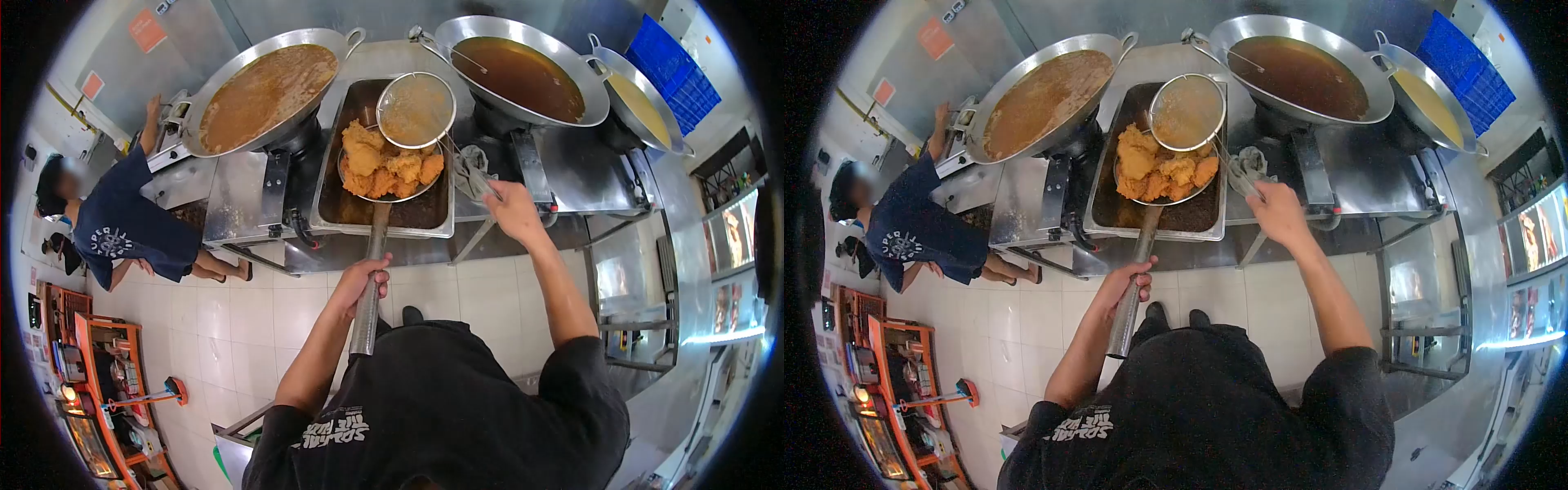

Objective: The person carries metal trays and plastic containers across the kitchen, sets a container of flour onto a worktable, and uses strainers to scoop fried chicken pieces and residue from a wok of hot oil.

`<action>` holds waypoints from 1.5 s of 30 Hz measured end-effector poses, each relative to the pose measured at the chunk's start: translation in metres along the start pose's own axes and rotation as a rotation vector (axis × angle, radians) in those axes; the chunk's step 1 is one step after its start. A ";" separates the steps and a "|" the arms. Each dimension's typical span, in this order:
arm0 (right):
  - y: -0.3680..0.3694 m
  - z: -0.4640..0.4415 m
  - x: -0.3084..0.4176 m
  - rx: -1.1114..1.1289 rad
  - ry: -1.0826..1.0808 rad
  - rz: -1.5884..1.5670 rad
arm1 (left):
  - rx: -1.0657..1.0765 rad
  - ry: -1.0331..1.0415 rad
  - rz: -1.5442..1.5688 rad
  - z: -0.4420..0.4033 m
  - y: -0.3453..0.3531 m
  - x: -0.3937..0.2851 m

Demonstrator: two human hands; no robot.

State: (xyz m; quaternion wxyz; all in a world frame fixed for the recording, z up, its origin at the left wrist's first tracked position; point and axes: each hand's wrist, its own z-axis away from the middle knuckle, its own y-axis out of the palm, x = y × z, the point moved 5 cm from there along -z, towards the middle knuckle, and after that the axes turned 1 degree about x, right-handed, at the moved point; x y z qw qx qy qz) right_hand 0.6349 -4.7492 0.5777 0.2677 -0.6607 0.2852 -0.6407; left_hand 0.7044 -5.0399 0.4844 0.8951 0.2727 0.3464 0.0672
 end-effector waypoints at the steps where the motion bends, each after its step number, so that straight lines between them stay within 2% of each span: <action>1: 0.004 -0.010 -0.001 -0.039 -0.101 0.059 | 0.005 -0.002 0.009 0.000 0.001 0.001; 4: 0.007 -0.024 0.012 -0.052 -0.047 0.102 | 0.015 0.006 0.012 -0.001 0.000 0.000; 7: 0.020 -0.049 0.001 -0.214 -0.189 0.303 | 0.020 0.023 -0.004 0.000 0.004 -0.001; 13: 0.020 -0.087 0.022 -0.208 -0.311 0.818 | 0.011 0.047 -0.040 -0.003 0.014 0.002; 16: 0.036 -0.118 -0.014 -0.177 -0.376 0.964 | -0.012 0.037 -0.026 0.001 0.020 0.006; 19: 0.049 -0.130 -0.019 -0.143 -0.419 1.030 | -0.025 0.045 -0.046 -0.001 0.022 0.003; 25: 0.052 -0.132 -0.014 -0.156 -0.431 1.016 | -0.003 0.051 -0.026 -0.006 0.019 0.010; 28: 0.051 -0.123 -0.001 -0.129 -0.336 0.988 | 0.005 0.059 -0.024 -0.010 0.021 0.008; 31: 0.053 -0.135 -0.023 -0.111 -0.340 1.015 | 0.006 0.044 -0.021 -0.013 0.022 0.015; 37: 0.048 -0.124 -0.016 -0.124 -0.270 0.967 | 0.006 0.055 0.015 -0.018 0.030 0.018; 40: 0.049 -0.123 -0.017 -0.193 -0.338 0.927 | 0.009 0.065 -0.046 -0.021 0.039 0.020; 42: 0.047 -0.111 0.001 -0.156 -0.252 0.923 | 0.032 0.110 -0.101 -0.033 0.043 0.025; 45: 0.045 -0.116 -0.025 -0.121 -0.205 0.842 | 0.068 0.067 -0.283 -0.029 0.042 0.024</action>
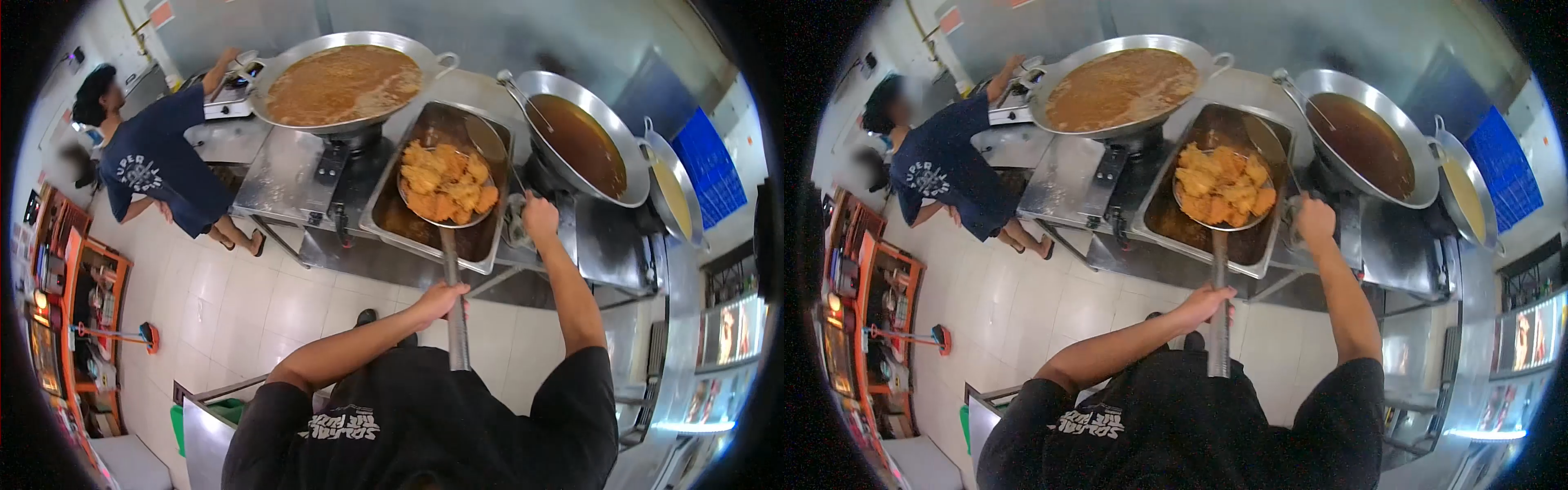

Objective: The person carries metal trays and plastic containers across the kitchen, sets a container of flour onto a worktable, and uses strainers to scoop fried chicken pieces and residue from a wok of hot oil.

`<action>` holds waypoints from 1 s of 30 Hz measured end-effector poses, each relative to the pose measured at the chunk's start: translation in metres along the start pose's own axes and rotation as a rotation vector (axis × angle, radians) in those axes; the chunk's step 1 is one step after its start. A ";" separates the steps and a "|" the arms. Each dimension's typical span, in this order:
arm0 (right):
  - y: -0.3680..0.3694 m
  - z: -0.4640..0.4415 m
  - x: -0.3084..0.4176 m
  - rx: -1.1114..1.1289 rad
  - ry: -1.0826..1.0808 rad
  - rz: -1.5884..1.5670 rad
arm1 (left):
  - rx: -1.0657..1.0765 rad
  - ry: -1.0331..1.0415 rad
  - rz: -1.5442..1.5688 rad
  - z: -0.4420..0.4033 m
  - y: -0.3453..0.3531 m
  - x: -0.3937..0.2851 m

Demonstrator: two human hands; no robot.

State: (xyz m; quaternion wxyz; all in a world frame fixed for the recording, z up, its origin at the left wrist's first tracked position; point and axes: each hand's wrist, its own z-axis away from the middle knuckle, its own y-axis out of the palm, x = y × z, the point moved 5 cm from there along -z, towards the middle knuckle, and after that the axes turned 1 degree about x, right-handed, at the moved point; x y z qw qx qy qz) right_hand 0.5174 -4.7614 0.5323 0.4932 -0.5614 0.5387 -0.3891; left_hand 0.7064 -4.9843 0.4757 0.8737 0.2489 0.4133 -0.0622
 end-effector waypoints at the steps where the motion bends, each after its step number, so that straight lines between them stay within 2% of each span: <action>1: 0.003 0.000 -0.003 -0.034 0.012 -0.018 | 0.027 -0.026 -0.082 0.002 -0.004 -0.004; 2: -0.011 0.004 0.005 -0.007 0.050 -0.012 | 0.006 -0.069 -0.181 0.002 -0.017 0.000; 3: -0.038 0.011 0.013 0.019 0.091 -0.003 | 0.129 -0.163 -0.131 0.014 -0.023 -0.006; 5: -0.091 0.024 0.025 -0.049 0.168 0.009 | 0.321 -0.176 -0.120 0.022 -0.062 0.001; 7: -0.150 0.031 0.040 -0.140 0.146 -0.025 | 0.299 -0.069 -0.178 0.024 -0.128 0.021; 9: -0.201 0.023 0.055 -0.315 0.012 -0.077 | 0.055 -0.098 -0.215 0.029 -0.201 0.046; 11: -0.234 -0.007 0.082 -0.296 -0.034 -0.215 | -0.270 -0.049 -0.282 0.020 -0.297 0.100; 13: -0.243 -0.056 0.111 -0.246 -0.111 -0.215 | -0.550 0.028 -0.980 0.056 -0.358 0.107; 15: -0.232 -0.112 0.148 -0.155 -0.092 -0.141 | -0.712 -0.109 -1.173 0.055 -0.449 0.193; 16: -0.226 -0.140 0.172 -0.105 -0.044 -0.116 | -0.586 -0.154 -1.314 0.054 -0.494 0.247; 17: -0.210 -0.171 0.190 -0.104 -0.070 -0.108 | -0.698 -0.324 -1.147 0.081 -0.527 0.286; 18: -0.188 -0.204 0.204 -0.107 -0.097 -0.100 | -0.242 -0.556 -1.384 0.093 -0.544 0.320; 19: -0.165 -0.235 0.216 -0.093 -0.123 -0.096 | -0.259 -0.739 -1.168 0.120 -0.563 0.348; 20: -0.147 -0.261 0.226 -0.082 -0.150 -0.088 | -0.550 -0.480 -1.212 0.155 -0.547 0.327; 21: -0.139 -0.273 0.236 -0.087 -0.117 -0.085 | -0.306 -0.646 -1.151 0.164 -0.570 0.364; 22: -0.133 -0.283 0.247 -0.092 -0.086 -0.083 | -0.436 -0.879 -0.619 0.179 -0.569 0.374; 23: -0.125 -0.295 0.255 -0.093 -0.056 -0.081 | -0.590 -0.666 -0.449 0.197 -0.578 0.377; 24: -0.109 -0.310 0.258 -0.091 -0.114 -0.104 | -0.706 -0.652 -0.209 0.211 -0.578 0.379; 26: -0.080 -0.333 0.256 -0.061 -0.231 -0.153 | -0.638 -0.663 -0.581 0.228 -0.592 0.388; 27: -0.082 -0.332 0.263 0.044 -0.234 -0.199 | -0.599 -0.666 -0.764 0.237 -0.593 0.389; 29: -0.090 -0.331 0.273 0.245 -0.240 -0.299 | -0.808 -0.681 -0.233 0.259 -0.593 0.393; 30: -0.087 -0.333 0.272 0.334 -0.173 -0.388 | -0.903 -0.675 0.035 0.268 -0.591 0.390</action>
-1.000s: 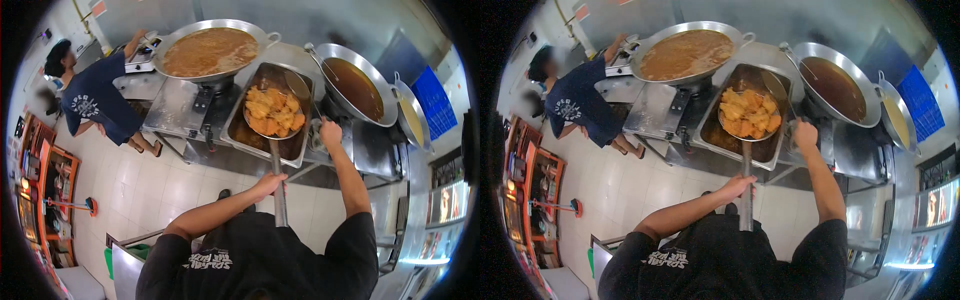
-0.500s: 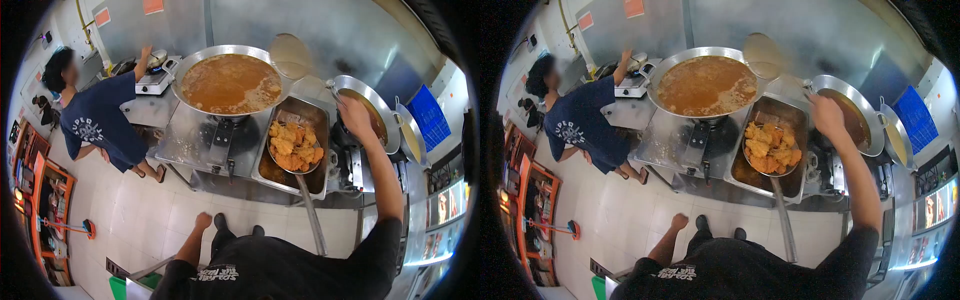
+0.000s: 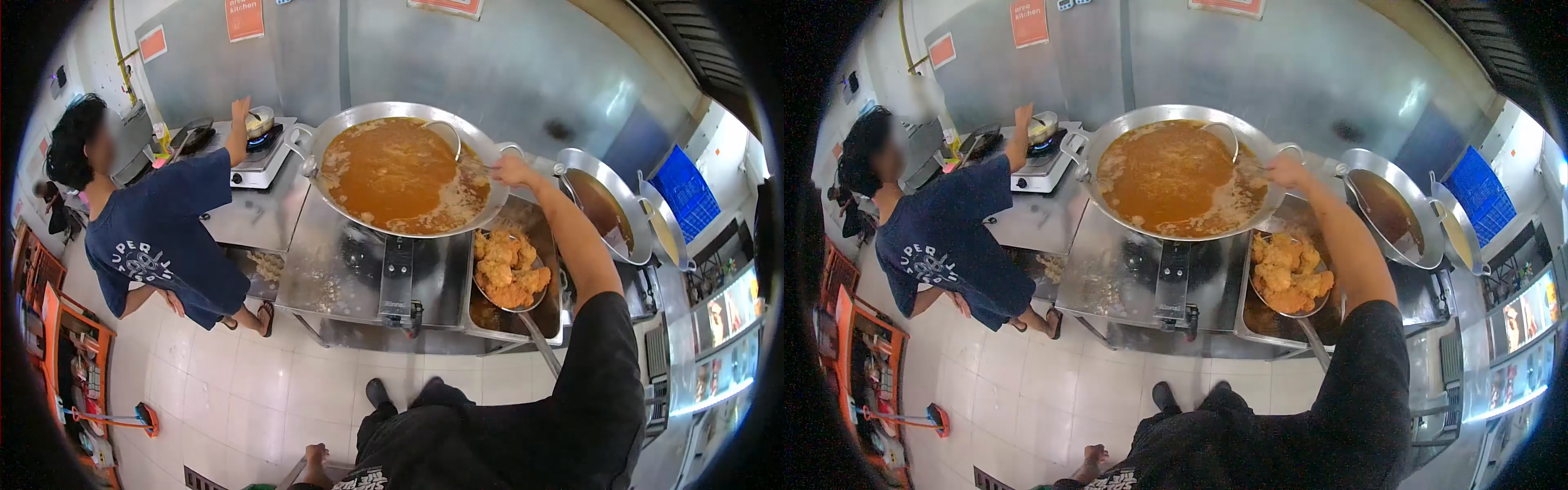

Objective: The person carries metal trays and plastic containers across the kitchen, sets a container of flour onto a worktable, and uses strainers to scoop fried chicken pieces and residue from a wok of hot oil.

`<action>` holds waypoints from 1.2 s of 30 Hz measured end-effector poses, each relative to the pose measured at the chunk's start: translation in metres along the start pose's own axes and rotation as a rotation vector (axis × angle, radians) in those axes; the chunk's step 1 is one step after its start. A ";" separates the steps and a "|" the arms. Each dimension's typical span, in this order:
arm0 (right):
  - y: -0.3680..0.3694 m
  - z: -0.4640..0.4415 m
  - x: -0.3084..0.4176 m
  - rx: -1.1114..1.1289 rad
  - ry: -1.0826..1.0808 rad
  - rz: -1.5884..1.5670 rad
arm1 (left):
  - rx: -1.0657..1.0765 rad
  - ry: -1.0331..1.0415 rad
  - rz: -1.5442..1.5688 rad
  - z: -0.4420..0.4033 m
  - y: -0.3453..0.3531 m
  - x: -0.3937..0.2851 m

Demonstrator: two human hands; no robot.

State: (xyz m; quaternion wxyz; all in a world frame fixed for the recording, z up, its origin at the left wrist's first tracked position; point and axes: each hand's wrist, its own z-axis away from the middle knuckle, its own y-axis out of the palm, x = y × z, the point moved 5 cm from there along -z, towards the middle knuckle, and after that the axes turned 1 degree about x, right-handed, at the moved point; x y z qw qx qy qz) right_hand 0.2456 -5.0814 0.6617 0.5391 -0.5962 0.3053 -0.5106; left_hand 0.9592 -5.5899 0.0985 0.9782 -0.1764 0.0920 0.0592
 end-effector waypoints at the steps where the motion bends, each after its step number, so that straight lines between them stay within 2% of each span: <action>1: 0.001 -0.001 -0.006 0.066 0.066 -0.107 | 0.014 0.008 0.073 -0.003 -0.002 -0.004; 3: 0.002 0.002 -0.003 0.152 0.153 -0.285 | 0.044 0.023 0.222 -0.013 0.001 -0.014; 9: 0.024 0.010 0.029 0.296 0.194 -0.590 | 0.030 0.207 0.203 -0.024 0.022 -0.089; 12: 0.030 0.016 0.047 0.319 0.174 -0.719 | 0.118 0.149 0.255 -0.035 0.040 -0.120; 13: 0.032 0.016 0.048 0.314 0.183 -0.739 | 0.172 0.181 0.236 -0.039 0.045 -0.133; 16: 0.035 0.017 0.042 0.327 0.187 -0.825 | 0.624 0.394 0.177 -0.040 0.070 -0.190; 18: 0.036 0.021 0.042 0.339 0.165 -0.886 | 0.481 0.448 0.100 0.058 0.075 -0.252; 20: 0.027 0.034 0.049 0.337 0.134 -0.941 | 0.573 0.485 0.057 0.089 0.098 -0.297; 22: 0.025 0.036 0.043 0.305 0.136 -0.919 | 0.630 0.538 0.005 0.130 0.119 -0.336; 24: 0.023 0.038 0.032 0.271 0.143 -0.869 | 0.789 0.557 -0.083 0.155 0.154 -0.368; 27: 0.015 0.035 0.019 0.229 0.127 -0.739 | 0.860 0.529 -0.127 0.186 0.178 -0.390; 32: -0.002 0.039 0.008 0.151 0.121 -0.413 | 0.965 0.484 0.005 0.198 0.195 -0.405; 36: -0.013 0.046 0.012 0.153 0.030 -0.258 | 1.015 0.441 0.132 0.193 0.201 -0.408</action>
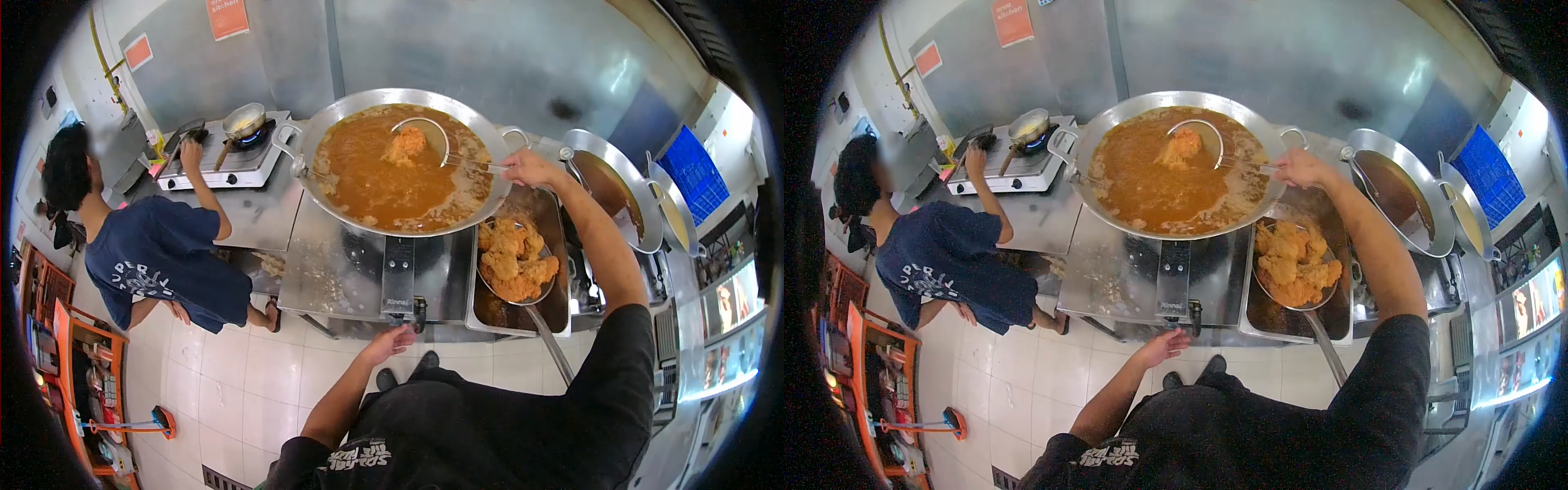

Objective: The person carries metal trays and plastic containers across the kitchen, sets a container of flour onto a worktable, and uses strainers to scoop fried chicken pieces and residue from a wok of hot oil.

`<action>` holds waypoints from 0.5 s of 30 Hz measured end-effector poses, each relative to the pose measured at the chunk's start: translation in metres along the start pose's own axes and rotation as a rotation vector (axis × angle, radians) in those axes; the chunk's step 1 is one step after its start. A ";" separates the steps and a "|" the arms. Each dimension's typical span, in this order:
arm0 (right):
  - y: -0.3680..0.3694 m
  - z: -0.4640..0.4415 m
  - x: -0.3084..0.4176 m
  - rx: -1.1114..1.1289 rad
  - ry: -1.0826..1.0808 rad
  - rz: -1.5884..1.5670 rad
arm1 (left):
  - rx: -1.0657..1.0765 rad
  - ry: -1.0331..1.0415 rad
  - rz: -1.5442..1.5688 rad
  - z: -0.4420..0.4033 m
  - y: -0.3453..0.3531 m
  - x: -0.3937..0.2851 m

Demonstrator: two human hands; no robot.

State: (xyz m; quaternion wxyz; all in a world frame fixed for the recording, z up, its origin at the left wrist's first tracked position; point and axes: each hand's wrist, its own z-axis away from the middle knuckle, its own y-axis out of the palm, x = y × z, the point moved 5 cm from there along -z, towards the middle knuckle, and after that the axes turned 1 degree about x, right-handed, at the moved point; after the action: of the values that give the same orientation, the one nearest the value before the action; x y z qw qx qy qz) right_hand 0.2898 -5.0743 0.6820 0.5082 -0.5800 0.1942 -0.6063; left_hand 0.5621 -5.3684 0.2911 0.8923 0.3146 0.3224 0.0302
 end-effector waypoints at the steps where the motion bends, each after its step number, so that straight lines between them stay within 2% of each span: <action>1: 0.000 0.002 0.003 0.000 -0.014 0.038 | -0.007 0.004 0.000 -0.002 -0.002 0.002; 5: 0.005 0.004 0.006 0.055 -0.069 0.056 | -0.006 0.035 0.025 -0.004 0.002 -0.005; 8: 0.011 0.017 0.019 0.157 0.071 0.004 | -0.034 0.073 0.025 -0.006 0.002 -0.007; 11: 0.019 0.011 0.005 0.260 0.113 -0.055 | -0.089 0.113 -0.008 -0.003 0.004 -0.008; 15: 0.031 0.018 0.007 0.362 0.130 -0.306 | -0.203 0.180 -0.049 0.002 0.001 -0.013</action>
State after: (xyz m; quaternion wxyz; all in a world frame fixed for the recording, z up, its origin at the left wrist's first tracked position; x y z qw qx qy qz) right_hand 0.3193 -5.0870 0.6645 0.4926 -0.4619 0.0246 -0.7372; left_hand 0.5533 -5.3716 0.3001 0.8876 0.2108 0.4037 0.0691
